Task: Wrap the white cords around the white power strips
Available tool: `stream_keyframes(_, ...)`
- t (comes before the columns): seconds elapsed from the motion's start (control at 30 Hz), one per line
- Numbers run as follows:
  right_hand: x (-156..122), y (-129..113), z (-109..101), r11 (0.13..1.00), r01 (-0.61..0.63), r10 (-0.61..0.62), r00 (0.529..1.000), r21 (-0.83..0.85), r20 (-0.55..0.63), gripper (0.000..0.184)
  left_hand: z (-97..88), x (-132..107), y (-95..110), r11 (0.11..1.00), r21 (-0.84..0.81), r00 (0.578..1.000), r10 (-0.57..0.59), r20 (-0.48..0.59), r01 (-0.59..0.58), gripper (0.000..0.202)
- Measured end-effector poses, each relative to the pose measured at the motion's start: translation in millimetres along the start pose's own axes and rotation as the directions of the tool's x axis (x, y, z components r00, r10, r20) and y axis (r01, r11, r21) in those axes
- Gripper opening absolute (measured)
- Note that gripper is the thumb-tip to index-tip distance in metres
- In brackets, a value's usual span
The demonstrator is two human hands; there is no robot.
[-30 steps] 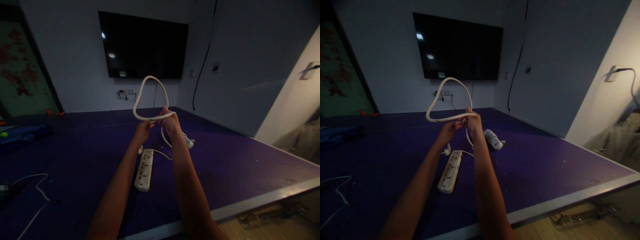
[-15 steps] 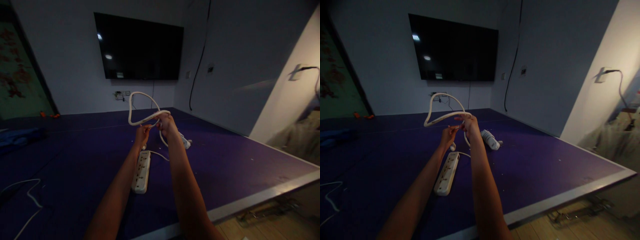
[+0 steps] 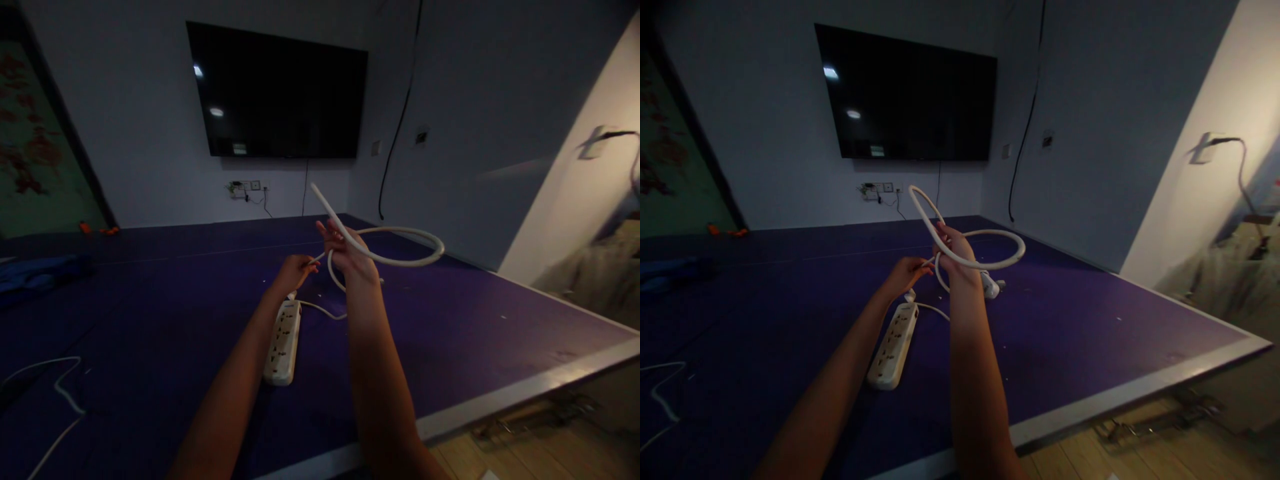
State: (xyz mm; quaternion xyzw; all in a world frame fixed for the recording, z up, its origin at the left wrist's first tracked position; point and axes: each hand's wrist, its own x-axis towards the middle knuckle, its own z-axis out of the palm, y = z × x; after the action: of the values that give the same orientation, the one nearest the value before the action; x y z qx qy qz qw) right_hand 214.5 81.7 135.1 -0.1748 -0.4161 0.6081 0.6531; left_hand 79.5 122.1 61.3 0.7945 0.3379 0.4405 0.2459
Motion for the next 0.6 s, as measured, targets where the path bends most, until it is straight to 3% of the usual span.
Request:
stream_keyframes(0.23,6,-6,-9,0.985,-0.017,0.04,0.99,0.172,-0.135,0.021,10.5,-4,12,0.996,-0.084,0.99,-0.024,0.138,0.036,0.021)
stream_keyframes(0.37,9,-6,-10,0.979,0.0,0.027,0.991,0.204,-0.129,0.021,16.5,-9,14,0.992,-0.123,0.976,-0.012,0.218,0.04,0.055)
stream_keyframes(0.47,10,-6,-9,0.971,0.024,0.009,0.991,0.238,-0.136,0.022,22.2,-10,13,0.995,-0.097,0.98,0.015,0.197,0.004,0.074)
stream_keyframes(0.6,10,-7,-8,0.952,0.145,-0.097,0.978,0.271,-0.183,0.02,30.6,-11,17,1.0,0.015,0.991,0.001,0.133,-0.003,0.076)
